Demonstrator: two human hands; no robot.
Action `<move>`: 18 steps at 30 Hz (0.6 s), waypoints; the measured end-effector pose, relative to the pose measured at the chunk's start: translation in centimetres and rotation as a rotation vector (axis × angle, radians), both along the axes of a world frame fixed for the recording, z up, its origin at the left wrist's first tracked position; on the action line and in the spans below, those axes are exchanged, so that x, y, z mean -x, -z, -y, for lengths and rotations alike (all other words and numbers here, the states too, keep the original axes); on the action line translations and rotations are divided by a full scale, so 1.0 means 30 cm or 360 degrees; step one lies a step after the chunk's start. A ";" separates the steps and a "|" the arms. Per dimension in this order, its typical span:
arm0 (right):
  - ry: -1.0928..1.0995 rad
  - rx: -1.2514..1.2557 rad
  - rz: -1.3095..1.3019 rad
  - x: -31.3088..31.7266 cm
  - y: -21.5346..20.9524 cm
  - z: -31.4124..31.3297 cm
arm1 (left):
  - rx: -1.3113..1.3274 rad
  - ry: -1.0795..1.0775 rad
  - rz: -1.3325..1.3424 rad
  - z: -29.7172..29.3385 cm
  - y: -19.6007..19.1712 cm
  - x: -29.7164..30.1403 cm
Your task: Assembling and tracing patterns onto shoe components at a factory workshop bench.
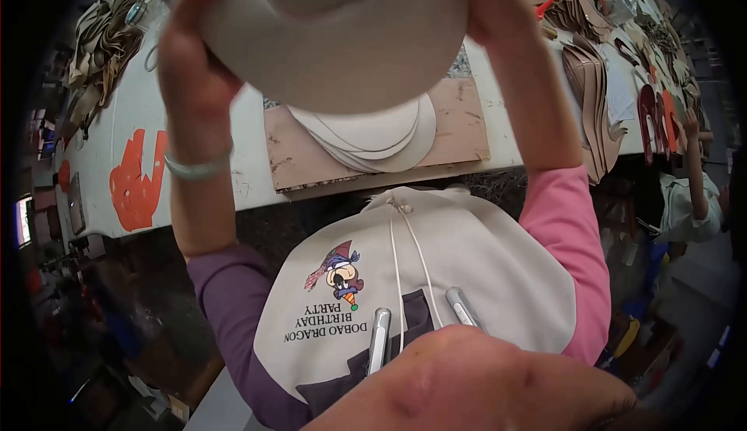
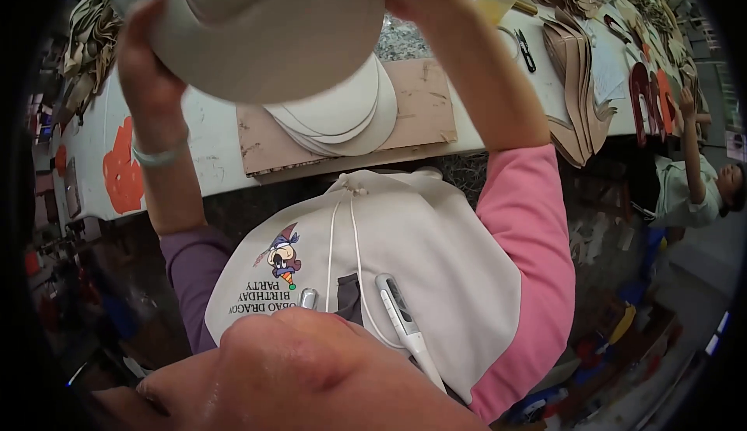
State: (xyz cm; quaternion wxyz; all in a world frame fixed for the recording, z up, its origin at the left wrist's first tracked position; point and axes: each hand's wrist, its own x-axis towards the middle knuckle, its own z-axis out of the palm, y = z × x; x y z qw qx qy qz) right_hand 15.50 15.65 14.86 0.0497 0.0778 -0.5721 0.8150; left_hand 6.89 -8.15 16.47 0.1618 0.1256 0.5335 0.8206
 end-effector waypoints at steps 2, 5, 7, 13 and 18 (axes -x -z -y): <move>0.0237 -0.0127 0.0164 -0.040 0.105 0.014 | -0.0271 0.0035 0.0622 -0.042 0.137 -0.104; 0.0332 -0.1163 0.0336 -0.104 0.429 -0.015 | 0.0278 -0.0041 0.0842 0.067 0.412 -0.260; 0.0511 -0.1470 0.0417 -0.140 0.535 -0.040 | 0.0351 -0.0022 0.0715 0.142 0.496 -0.351; 0.0489 -0.1195 0.0848 -0.068 0.518 -0.031 | -0.0021 -0.0046 0.0756 0.106 0.509 -0.422; 0.0119 -0.1363 0.1061 -0.024 0.463 -0.046 | -0.0064 -0.0168 0.0820 0.093 0.552 -0.425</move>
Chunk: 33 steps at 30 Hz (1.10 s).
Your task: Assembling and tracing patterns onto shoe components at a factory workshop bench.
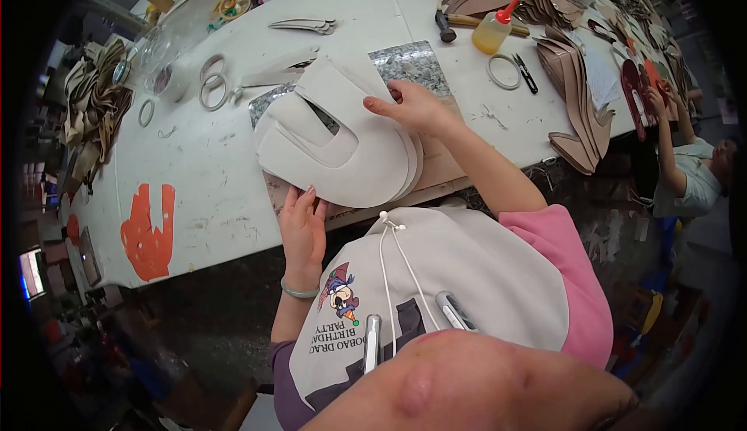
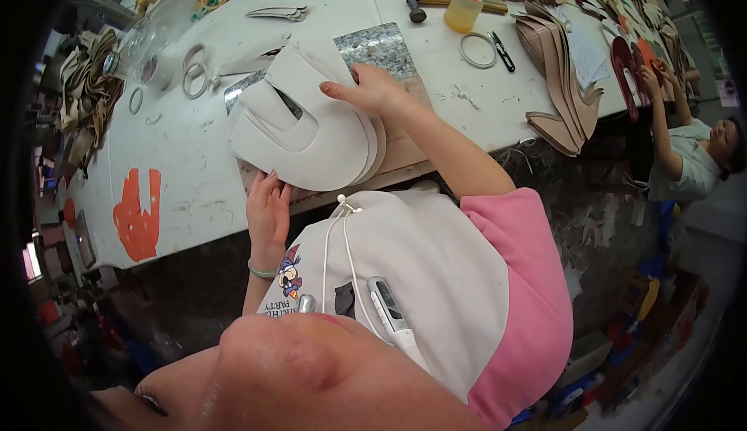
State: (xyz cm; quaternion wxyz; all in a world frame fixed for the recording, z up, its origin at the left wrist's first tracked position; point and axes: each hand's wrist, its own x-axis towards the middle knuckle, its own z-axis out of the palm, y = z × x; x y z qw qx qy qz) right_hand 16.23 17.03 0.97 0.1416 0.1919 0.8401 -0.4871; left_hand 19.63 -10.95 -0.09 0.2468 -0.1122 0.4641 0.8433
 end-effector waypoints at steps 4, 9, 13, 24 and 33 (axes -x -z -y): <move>0.0020 0.0226 0.0069 0.015 -0.024 0.000 | 0.0091 0.0059 0.0147 0.016 0.007 0.036; -0.0054 -0.0103 -0.0156 -0.014 -0.014 0.053 | 0.0458 0.0125 -0.0099 -0.058 -0.039 0.013; 0.0064 -0.0042 -0.0361 -0.044 0.018 0.064 | 0.0791 0.0172 -0.0327 -0.087 -0.052 -0.006; 0.0132 0.0589 -0.0571 -0.101 0.134 0.023 | 0.1327 0.0217 -0.0684 -0.107 -0.035 -0.014; -0.0250 -0.0244 -0.0878 -0.121 0.127 0.005 | 0.0866 -0.0005 -0.0264 -0.137 -0.061 -0.037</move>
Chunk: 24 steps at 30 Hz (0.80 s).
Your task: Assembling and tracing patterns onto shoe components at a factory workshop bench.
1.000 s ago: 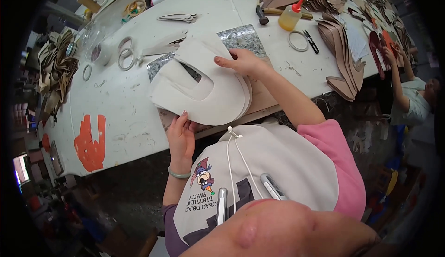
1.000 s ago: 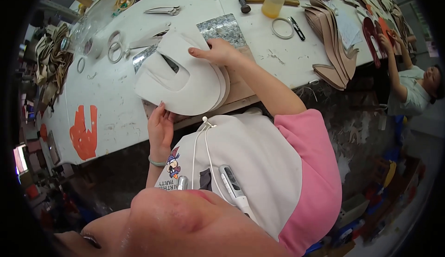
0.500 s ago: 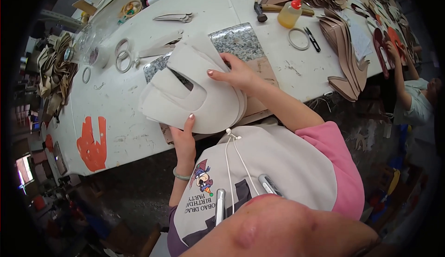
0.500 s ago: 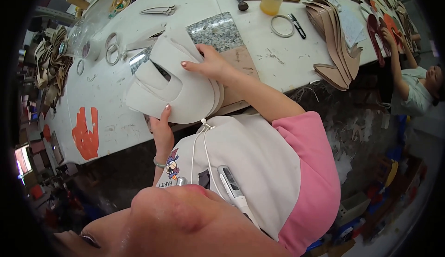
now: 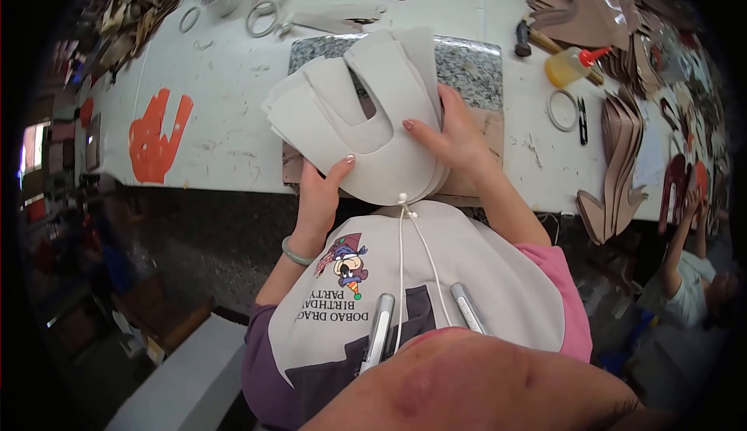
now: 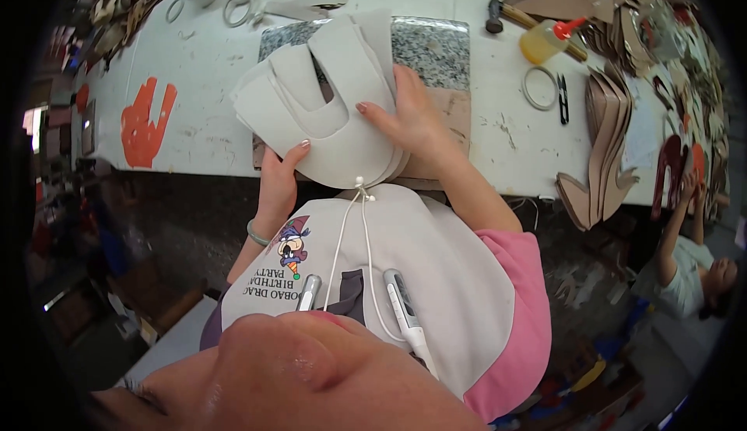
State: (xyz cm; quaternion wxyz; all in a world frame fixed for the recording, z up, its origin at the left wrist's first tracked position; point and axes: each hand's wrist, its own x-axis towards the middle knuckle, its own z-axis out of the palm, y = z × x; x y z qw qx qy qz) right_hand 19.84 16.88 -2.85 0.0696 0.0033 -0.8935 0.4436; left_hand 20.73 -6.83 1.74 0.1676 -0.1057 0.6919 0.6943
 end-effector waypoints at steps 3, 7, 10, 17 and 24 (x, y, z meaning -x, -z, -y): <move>0.0001 -0.0497 -0.0315 -0.005 -0.002 0.021 | 0.0126 0.0054 0.0034 0.005 -0.005 -0.012; 0.0046 0.0021 -0.0065 0.000 -0.013 0.045 | 0.0131 -0.0031 -0.0020 -0.013 -0.002 -0.032; 0.0035 0.0448 0.0196 0.015 -0.050 0.030 | 0.0110 -0.0096 0.0006 -0.016 -0.002 -0.021; 0.0014 0.1152 0.0796 0.097 -0.061 -0.015 | -0.0101 -0.0247 0.0085 0.016 -0.019 0.013; -0.0020 0.0944 0.0858 0.119 -0.125 0.004 | -0.0212 -0.0131 0.0072 0.019 -0.006 0.017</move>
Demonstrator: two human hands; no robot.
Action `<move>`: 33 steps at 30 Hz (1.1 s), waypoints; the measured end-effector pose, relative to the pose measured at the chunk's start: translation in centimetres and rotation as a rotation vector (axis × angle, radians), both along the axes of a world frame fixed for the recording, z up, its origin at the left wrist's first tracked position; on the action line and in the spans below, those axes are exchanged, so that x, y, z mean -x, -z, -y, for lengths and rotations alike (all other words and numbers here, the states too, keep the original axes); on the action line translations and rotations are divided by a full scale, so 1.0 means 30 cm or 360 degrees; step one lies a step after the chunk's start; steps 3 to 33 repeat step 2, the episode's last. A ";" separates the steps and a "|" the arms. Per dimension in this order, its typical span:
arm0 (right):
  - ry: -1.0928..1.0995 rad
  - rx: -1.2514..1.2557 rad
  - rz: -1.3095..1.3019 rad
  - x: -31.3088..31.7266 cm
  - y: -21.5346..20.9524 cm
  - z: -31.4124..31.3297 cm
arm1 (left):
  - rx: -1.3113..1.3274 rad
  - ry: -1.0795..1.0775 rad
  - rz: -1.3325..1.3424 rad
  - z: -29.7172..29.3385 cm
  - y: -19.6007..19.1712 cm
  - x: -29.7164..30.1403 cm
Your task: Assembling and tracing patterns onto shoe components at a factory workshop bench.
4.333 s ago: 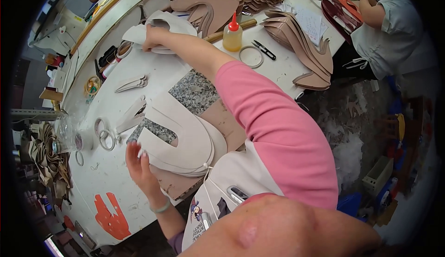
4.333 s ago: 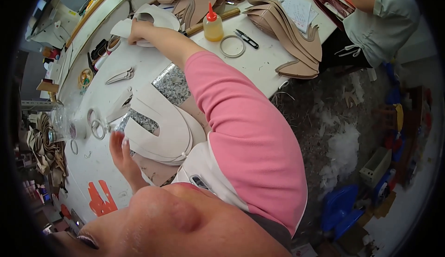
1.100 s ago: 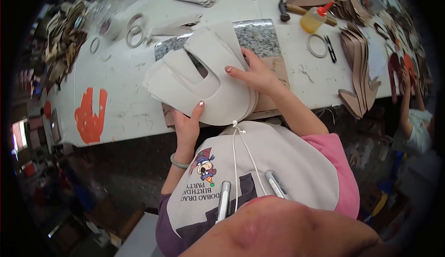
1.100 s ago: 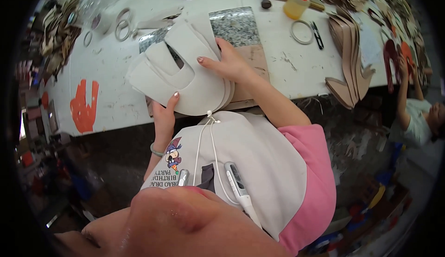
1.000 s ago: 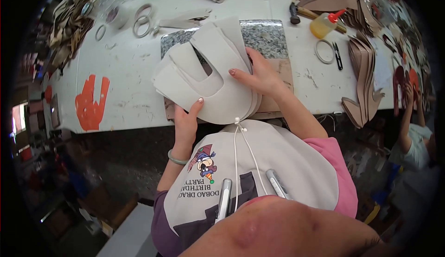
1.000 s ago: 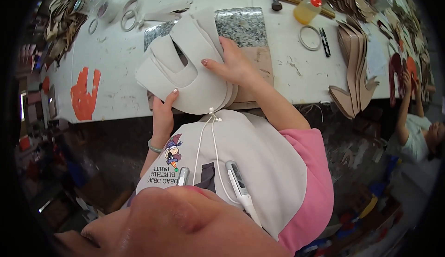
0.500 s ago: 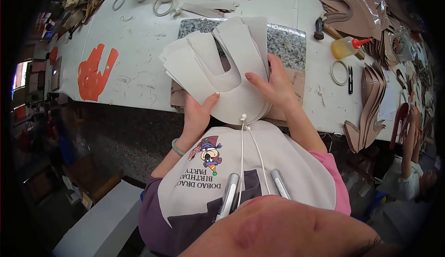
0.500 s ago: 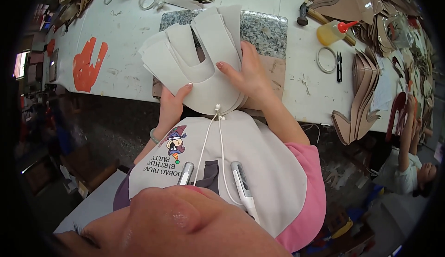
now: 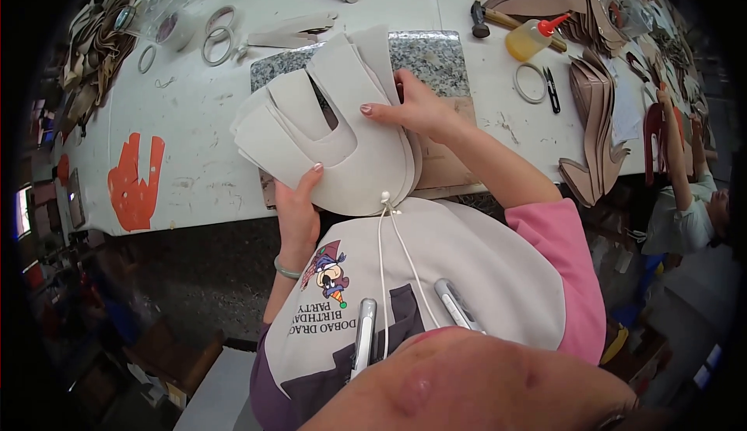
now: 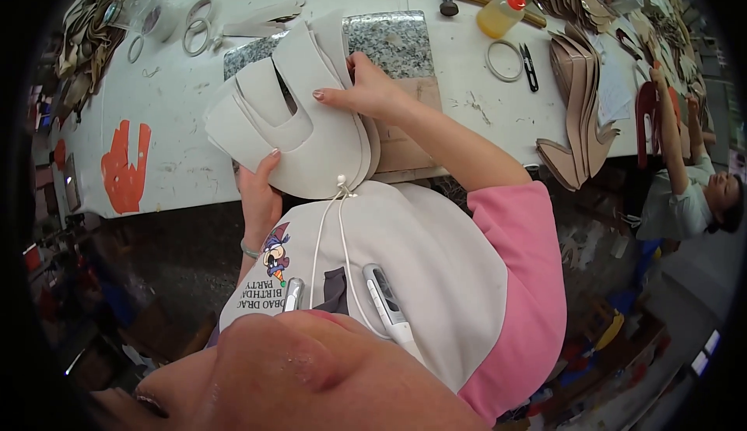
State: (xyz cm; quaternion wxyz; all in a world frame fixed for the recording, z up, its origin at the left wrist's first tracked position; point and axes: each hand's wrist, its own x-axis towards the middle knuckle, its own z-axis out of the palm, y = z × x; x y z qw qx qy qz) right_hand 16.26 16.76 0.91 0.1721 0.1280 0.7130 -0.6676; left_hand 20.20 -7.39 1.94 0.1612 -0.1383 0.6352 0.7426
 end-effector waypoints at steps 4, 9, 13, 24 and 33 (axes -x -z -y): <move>-0.0050 -0.0305 -0.0134 -0.011 0.031 0.009 | 0.0410 0.0151 -0.0126 -0.016 0.002 -0.014; -0.0050 -0.0305 -0.0134 -0.011 0.031 0.009 | 0.0410 0.0151 -0.0126 -0.016 0.002 -0.014; -0.0050 -0.0305 -0.0134 -0.011 0.031 0.009 | 0.0410 0.0151 -0.0126 -0.016 0.002 -0.014; -0.0050 -0.0305 -0.0134 -0.011 0.031 0.009 | 0.0410 0.0151 -0.0126 -0.016 0.002 -0.014; -0.0050 -0.0305 -0.0134 -0.011 0.031 0.009 | 0.0410 0.0151 -0.0126 -0.016 0.002 -0.014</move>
